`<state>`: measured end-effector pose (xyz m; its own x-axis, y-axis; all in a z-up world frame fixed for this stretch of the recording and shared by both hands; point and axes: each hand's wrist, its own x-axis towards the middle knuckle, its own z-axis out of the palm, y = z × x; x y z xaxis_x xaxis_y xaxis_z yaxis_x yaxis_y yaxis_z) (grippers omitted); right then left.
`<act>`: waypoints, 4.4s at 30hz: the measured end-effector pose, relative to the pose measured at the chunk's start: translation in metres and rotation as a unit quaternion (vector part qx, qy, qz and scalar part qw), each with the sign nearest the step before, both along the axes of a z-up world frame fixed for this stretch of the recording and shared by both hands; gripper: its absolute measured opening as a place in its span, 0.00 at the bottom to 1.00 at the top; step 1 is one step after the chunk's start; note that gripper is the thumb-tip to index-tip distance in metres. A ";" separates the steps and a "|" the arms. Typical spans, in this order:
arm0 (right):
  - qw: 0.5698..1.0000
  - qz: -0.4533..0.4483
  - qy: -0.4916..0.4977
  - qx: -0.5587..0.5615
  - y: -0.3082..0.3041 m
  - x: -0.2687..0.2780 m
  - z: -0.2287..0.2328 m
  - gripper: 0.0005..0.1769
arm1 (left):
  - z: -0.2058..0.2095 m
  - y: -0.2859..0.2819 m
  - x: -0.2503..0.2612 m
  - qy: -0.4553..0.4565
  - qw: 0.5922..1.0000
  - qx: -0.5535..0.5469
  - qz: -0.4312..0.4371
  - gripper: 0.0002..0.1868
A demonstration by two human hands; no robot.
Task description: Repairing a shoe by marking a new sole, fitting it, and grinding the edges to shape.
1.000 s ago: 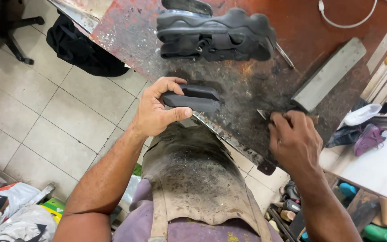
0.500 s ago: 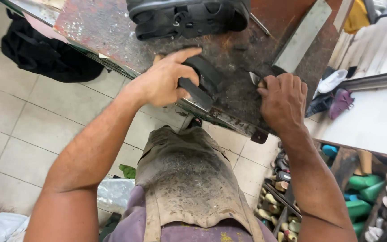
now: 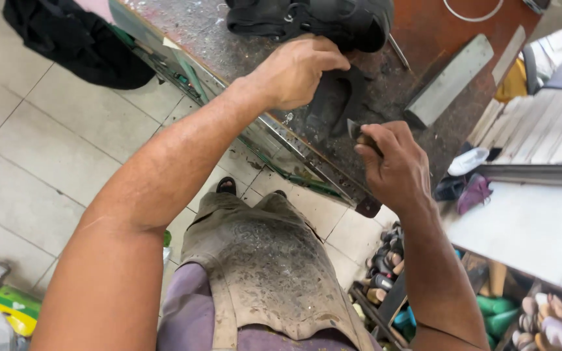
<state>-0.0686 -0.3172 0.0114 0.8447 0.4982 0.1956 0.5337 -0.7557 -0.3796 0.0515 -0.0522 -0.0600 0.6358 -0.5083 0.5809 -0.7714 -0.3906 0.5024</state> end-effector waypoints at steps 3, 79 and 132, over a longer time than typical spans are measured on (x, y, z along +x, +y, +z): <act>0.993 0.066 -0.081 -0.048 0.006 0.017 -0.001 0.13 | 0.011 0.000 -0.022 0.052 0.990 0.084 0.100 0.25; 0.923 0.302 -0.197 -0.132 0.043 0.077 -0.026 0.11 | -0.017 0.000 -0.022 0.136 0.971 0.082 0.181 0.25; 0.931 0.243 -0.245 -0.122 0.041 0.078 -0.035 0.10 | -0.010 0.001 -0.029 0.202 0.962 0.097 0.155 0.25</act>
